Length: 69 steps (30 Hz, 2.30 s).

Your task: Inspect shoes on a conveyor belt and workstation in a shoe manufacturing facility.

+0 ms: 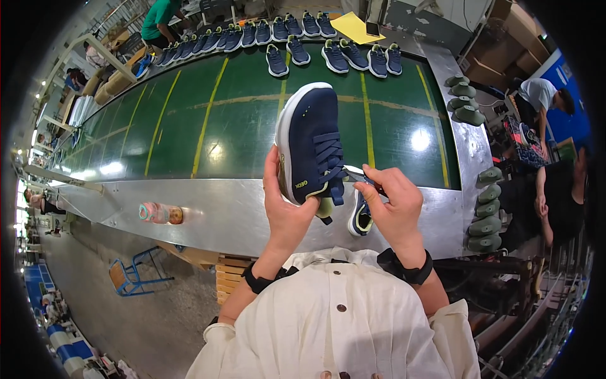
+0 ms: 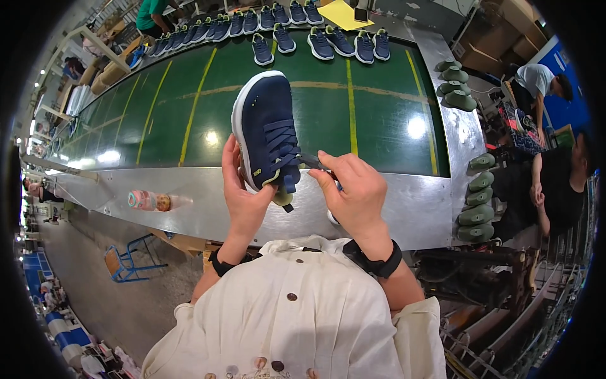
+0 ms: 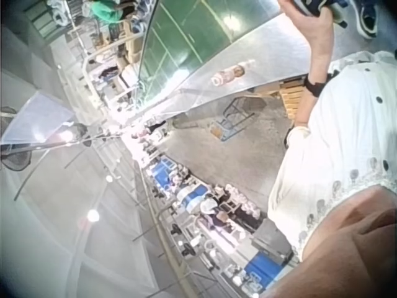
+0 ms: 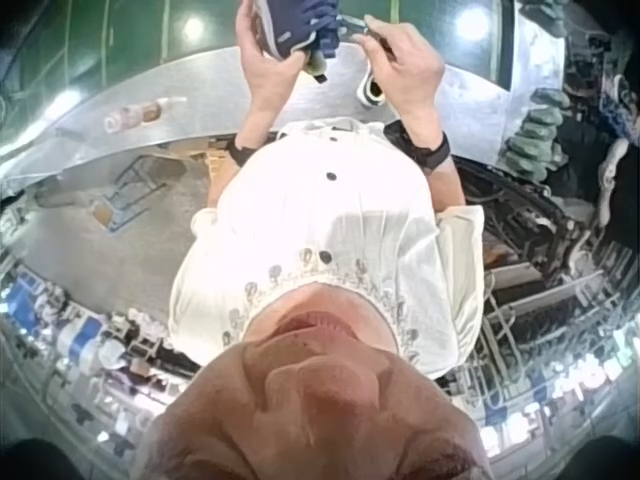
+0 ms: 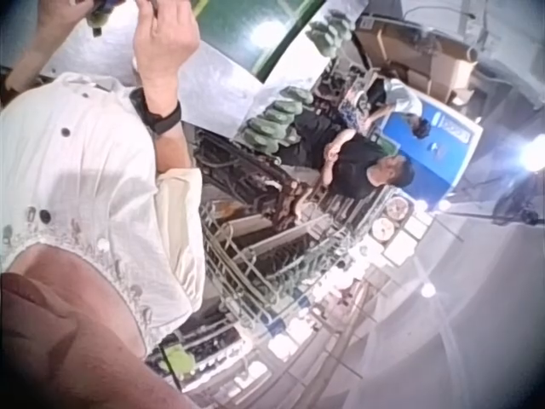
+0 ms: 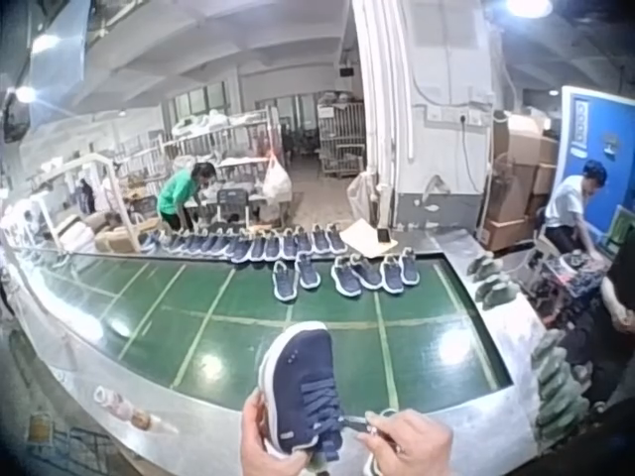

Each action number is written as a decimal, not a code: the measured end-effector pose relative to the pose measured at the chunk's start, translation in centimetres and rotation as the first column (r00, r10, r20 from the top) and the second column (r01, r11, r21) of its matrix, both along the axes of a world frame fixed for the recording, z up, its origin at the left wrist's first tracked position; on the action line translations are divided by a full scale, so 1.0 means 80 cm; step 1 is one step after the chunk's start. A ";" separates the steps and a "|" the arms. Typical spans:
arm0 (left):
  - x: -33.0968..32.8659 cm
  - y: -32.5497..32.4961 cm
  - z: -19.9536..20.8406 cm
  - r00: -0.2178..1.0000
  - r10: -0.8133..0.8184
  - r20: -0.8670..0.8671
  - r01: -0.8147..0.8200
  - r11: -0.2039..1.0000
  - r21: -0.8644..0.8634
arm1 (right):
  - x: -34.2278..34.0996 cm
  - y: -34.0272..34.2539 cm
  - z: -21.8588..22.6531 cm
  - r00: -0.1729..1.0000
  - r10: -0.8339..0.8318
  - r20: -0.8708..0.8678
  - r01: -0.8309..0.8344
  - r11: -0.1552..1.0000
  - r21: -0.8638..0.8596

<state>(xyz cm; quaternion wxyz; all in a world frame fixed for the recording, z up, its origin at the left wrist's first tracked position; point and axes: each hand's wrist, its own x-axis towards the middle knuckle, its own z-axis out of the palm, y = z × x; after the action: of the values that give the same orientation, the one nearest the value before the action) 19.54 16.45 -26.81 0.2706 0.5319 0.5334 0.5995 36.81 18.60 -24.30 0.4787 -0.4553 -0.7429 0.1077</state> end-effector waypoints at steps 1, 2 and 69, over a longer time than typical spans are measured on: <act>0.001 0.000 0.000 1.000 -0.002 -0.002 0.002 1.000 0.002 | 0.000 0.001 -0.001 1.000 -0.008 -0.005 0.008 1.000 0.006; 0.002 -0.001 0.001 1.000 0.002 0.003 -0.002 1.000 0.003 | 0.000 0.001 -0.002 1.000 -0.015 -0.009 0.016 1.000 0.012; -0.043 -0.023 -0.235 0.992 -0.099 -0.081 0.038 0.830 -0.556 | 0.079 -0.027 -0.304 0.800 -0.554 -0.231 -0.020 0.361 -0.932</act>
<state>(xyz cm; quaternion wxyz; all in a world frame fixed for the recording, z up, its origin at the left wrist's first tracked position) 16.07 14.62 -45.59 0.4054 0.4808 0.6782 0.3803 43.17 16.47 -48.65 0.3445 -0.7118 -0.3168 0.5238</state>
